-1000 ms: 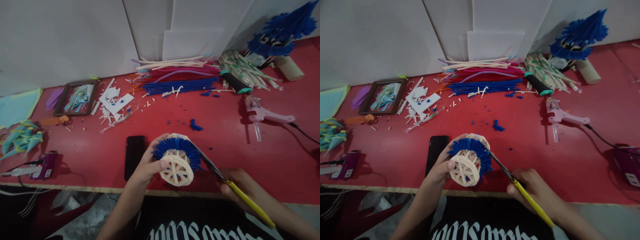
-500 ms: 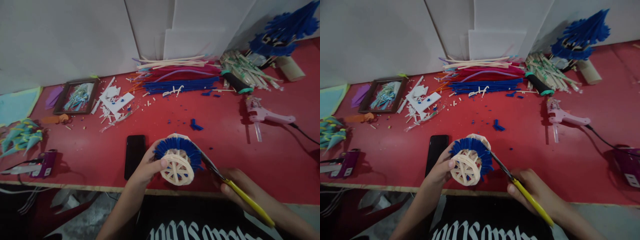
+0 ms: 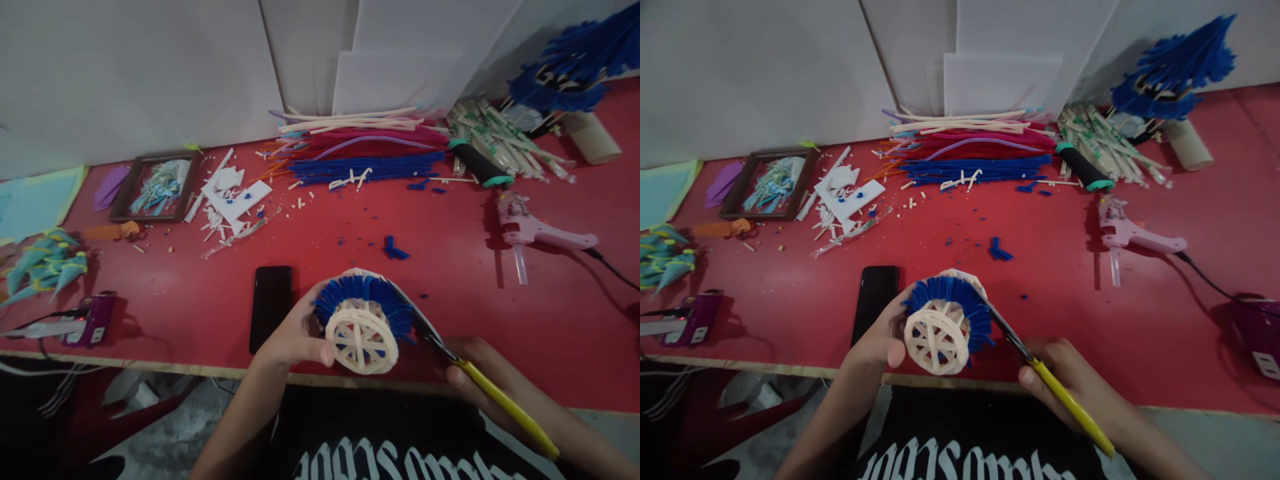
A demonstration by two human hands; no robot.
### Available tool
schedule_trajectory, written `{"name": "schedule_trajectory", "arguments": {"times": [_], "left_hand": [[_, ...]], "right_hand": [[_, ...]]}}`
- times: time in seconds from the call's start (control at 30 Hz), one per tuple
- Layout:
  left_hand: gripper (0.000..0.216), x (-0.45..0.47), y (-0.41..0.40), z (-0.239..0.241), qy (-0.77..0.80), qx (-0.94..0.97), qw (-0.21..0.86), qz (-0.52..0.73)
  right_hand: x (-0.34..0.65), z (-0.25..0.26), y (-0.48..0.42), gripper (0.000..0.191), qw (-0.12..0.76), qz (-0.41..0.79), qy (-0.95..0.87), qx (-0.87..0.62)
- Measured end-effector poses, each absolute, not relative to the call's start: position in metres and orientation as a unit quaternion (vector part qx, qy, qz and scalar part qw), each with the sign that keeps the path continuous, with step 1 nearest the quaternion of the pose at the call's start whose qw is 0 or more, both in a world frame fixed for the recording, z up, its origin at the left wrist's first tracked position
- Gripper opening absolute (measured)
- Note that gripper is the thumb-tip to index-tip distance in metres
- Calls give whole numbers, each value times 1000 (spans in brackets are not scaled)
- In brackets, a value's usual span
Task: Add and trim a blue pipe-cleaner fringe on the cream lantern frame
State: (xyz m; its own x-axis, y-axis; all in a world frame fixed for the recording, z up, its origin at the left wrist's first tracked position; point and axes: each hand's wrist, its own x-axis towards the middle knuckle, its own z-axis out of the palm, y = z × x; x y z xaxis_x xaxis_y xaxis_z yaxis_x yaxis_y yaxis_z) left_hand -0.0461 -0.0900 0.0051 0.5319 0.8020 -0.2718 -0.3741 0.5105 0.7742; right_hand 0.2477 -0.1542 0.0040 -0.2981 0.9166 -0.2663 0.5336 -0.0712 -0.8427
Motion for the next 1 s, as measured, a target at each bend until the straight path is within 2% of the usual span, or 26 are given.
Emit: {"name": "schedule_trajectory", "arguments": {"times": [0.1, 0.23, 0.37, 0.6, 1.0], "left_hand": [[106, -45, -89, 6, 313, 360, 805, 354], [116, -47, -88, 2, 343, 367, 784, 365], [116, -48, -90, -4, 338, 358, 791, 363], [121, -47, -90, -3, 342, 356, 792, 359], [118, -46, -90, 2, 357, 364, 793, 334]], "right_hand": [[241, 14, -154, 73, 195, 500, -632, -559], [236, 27, -158, 74, 206, 474, -596, -615], [236, 32, -159, 73, 207, 459, -586, -635], [242, 32, -150, 72, 167, 507, -625, -570], [244, 25, -160, 71, 189, 471, -622, -596]]}}
